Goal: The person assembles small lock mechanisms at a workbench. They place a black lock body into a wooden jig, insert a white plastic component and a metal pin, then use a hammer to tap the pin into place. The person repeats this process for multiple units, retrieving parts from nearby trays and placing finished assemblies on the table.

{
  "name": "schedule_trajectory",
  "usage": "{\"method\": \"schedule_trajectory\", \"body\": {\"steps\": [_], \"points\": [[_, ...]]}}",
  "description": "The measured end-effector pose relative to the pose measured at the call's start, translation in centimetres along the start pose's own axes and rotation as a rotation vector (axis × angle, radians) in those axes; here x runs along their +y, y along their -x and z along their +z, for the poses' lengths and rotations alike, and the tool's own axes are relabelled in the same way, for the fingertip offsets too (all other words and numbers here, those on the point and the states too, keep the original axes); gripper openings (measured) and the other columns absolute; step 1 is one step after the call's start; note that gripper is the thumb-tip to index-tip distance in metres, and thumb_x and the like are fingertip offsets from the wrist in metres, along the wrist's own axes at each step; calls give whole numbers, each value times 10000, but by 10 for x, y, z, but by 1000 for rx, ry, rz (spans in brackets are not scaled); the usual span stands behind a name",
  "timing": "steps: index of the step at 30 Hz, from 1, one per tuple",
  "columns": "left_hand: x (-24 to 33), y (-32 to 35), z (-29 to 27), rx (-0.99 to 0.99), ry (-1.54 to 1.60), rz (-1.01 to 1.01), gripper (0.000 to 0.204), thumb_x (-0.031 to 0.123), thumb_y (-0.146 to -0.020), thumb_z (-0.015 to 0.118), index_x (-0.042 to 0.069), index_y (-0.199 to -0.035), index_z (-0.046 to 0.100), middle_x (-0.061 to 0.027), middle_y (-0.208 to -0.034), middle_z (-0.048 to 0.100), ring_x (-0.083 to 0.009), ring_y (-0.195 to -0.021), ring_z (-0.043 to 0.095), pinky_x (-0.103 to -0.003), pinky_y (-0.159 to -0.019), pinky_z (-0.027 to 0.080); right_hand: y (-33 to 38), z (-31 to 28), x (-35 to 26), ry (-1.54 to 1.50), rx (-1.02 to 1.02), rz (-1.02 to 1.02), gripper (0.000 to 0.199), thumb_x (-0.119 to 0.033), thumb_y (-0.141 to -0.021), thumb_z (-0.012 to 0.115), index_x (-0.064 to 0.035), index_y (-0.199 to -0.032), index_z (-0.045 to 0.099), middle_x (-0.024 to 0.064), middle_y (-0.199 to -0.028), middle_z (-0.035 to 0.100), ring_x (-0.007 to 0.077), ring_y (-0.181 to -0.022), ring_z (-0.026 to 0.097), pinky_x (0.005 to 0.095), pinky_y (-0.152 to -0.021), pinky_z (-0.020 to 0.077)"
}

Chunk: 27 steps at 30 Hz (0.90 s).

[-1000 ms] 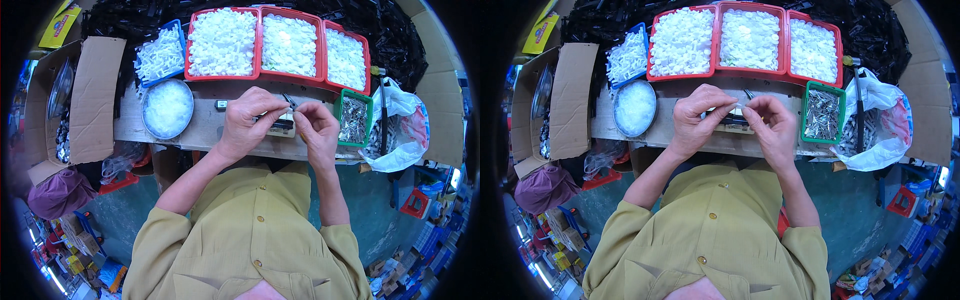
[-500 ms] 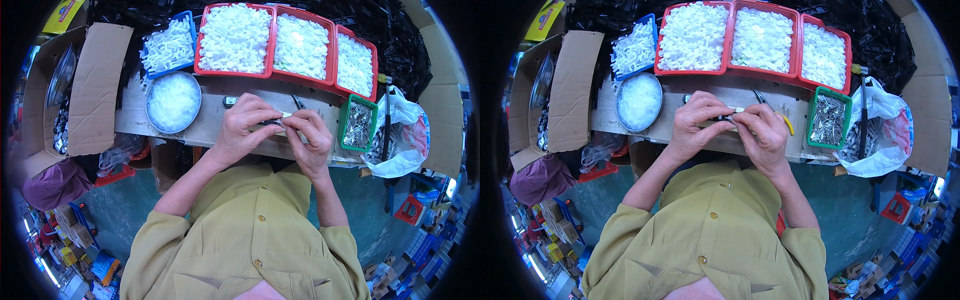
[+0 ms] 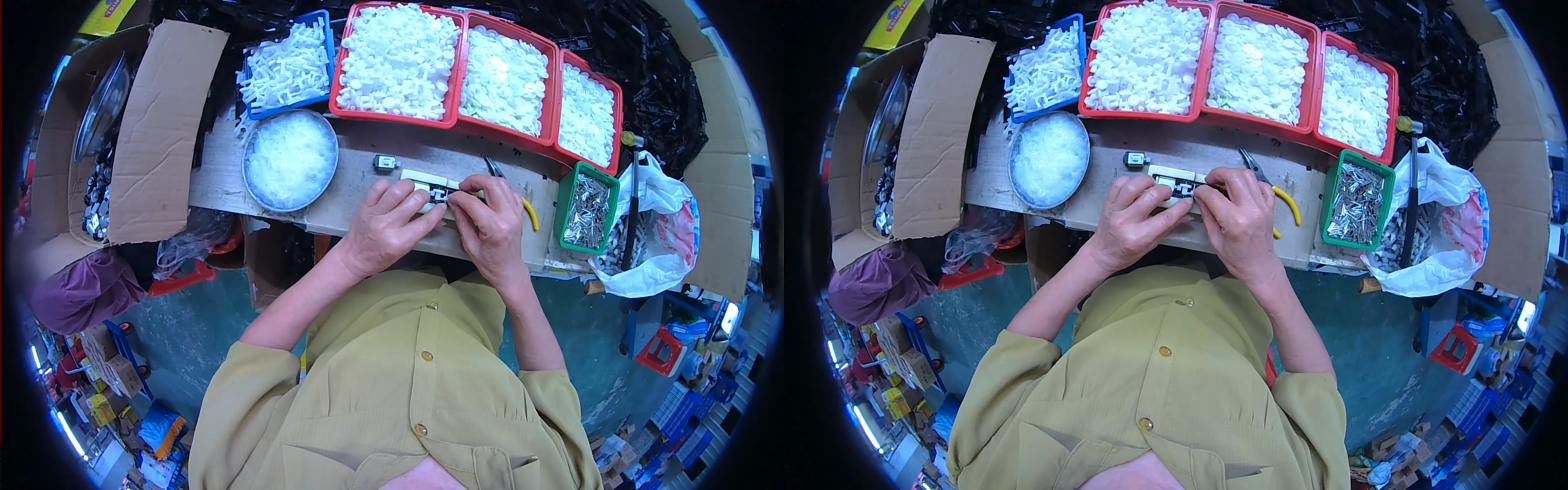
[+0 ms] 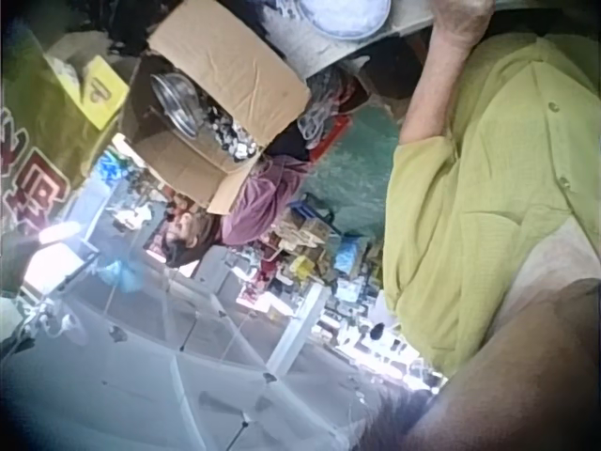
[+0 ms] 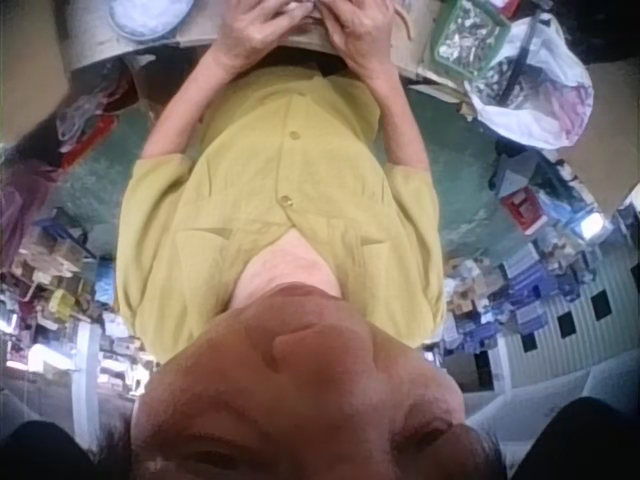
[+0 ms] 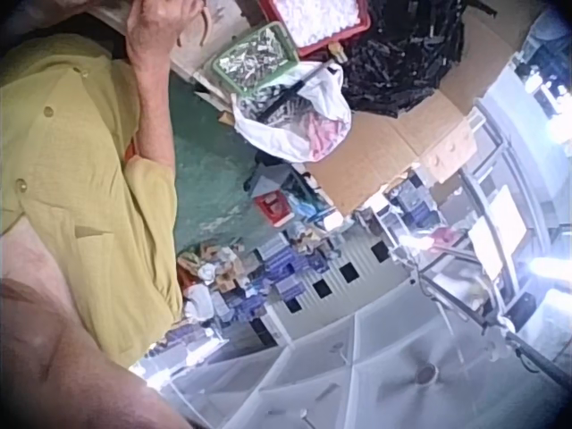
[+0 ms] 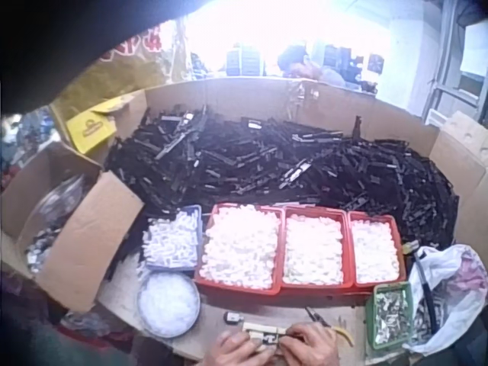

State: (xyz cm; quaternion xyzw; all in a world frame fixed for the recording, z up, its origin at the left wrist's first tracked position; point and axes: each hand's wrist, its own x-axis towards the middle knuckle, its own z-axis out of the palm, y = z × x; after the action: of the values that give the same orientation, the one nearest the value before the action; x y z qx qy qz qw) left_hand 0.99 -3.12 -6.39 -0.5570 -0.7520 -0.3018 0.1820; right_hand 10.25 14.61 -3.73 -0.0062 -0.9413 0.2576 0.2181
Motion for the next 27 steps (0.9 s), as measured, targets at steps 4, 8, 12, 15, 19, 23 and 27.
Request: {"method": "schedule_trajectory", "body": {"steps": [4, 8, 12, 15, 19, 23, 27], "points": [[-1, 1, -2, -40, -119, 90, 321, 224, -754, 741, 165, -1069, 733, -5, -983, 598, -214, -967, 547, -371, -834, 407, 0, 1, -1, 26, 1, -42, 174, -58, -736, 743, -71, -896, 678, 34, -981, 613, 215, -951, 605, 380, -831, 403], [-3, 1, -5, -104, -196, 135, 337, 220, -778, 692, 173, -1109, 723, 0, -1005, 590, -206, -986, 543, -373, -860, 394, 0, 2, -2, 75, 12, -89, 182, -64, -736, 734, -67, -905, 666, 36, -987, 611, 212, -973, 600, 381, -847, 401], [-5, 3, -7, -130, -216, 156, 338, 220, -817, 635, 155, -1144, 687, -17, -1032, 578, -193, -1019, 552, -376, -884, 385, -3, -1, -1, 48, -35, -84, 182, -67, -746, 726, -65, -918, 666, 39, -989, 612, 215, -979, 597, 383, -852, 404], [-5, 4, -7, -126, -214, 148, 329, 216, -833, 613, 144, -1148, 673, -29, -1038, 575, -189, -1036, 559, -379, -893, 383, -4, -2, 0, 14, -45, -62, 183, -68, -755, 721, -61, -930, 667, 41, -989, 612, 220, -976, 598, 384, -848, 407], [-3, -2, -7, -137, -174, 129, 303, 203, -836, 615, 133, -1124, 677, -34, -1019, 579, -197, -1043, 565, -381, -890, 386, -2, 1, 1, -1, -28, -56, 200, -64, -771, 716, -56, -965, 668, 46, -986, 611, 228, -978, 599, 386, -833, 416], [-3, -5, -9, -144, -113, 111, 287, 187, -804, 658, 126, -1082, 695, -38, -1004, 600, -226, -1024, 576, -394, -868, 402, -2, -7, 3, -14, -90, -48, 233, -58, -777, 732, -53, -1001, 669, 58, -996, 620, 240, -973, 606, 391, -816, 428], [-1, -7, -11, -116, -14, 98, 294, 157, -744, 742, 126, -1035, 724, -37, -959, 604, -249, -962, 580, -403, -798, 427, 0, -50, 24, 65, 46, 29, 240, -37, -766, 757, -41, -993, 676, 97, -1022, 642, 273, -951, 631, 405, -795, 463]]}}
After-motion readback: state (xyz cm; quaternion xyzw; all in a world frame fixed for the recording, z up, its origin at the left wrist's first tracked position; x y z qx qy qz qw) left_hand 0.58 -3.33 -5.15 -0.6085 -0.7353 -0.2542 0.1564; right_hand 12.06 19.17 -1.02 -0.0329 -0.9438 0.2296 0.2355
